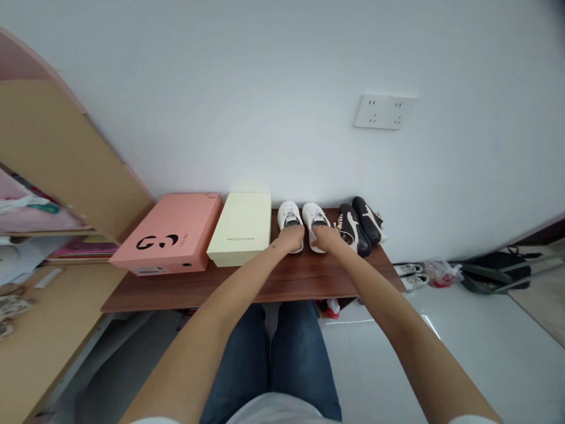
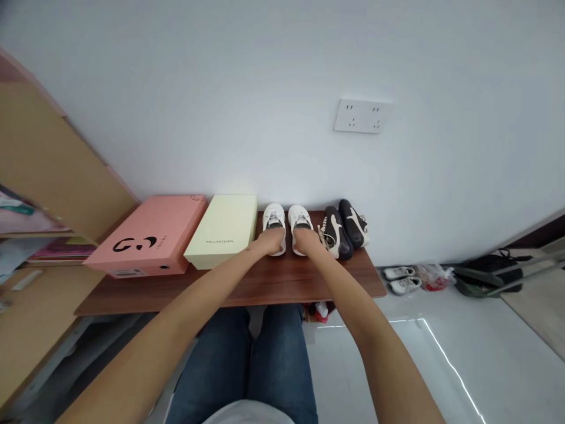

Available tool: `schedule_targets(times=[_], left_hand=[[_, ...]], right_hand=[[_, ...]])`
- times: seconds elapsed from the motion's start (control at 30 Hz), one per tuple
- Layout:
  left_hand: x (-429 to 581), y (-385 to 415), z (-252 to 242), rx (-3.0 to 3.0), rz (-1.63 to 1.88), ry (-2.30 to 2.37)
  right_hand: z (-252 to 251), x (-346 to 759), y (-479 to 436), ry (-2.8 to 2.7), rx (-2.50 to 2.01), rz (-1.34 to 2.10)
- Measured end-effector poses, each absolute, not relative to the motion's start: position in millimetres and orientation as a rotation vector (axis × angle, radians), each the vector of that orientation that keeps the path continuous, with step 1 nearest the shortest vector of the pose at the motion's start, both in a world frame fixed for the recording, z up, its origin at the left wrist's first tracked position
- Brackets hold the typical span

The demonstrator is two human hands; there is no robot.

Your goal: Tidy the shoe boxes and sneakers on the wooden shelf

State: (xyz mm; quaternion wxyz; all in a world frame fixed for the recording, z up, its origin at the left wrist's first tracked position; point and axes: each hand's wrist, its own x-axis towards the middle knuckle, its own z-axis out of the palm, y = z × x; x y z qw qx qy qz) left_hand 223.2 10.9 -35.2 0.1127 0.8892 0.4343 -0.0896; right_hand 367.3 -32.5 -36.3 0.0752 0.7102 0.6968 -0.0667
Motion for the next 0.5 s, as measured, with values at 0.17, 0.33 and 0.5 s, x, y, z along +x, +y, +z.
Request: schedule_targets(times=[0.17, 0.33, 0.5], left_hand=[[221.1, 7.6, -38.2, 2.659, -0.211, 1.255], [221.5, 8.1, -41.1, 2.655, -0.169, 1.252], [223.0, 8.2, -45.8, 2.641, -0.14, 1.265]], right_hand=[[-37.1, 360.4, -29.2, 2.104, 2.123, -0.204], [-40.4, 359.4, -27.6, 2.116, 2.129, -0.211], [-45.3, 360.6, -29.8, 2.118, 2.147, -0.214]])
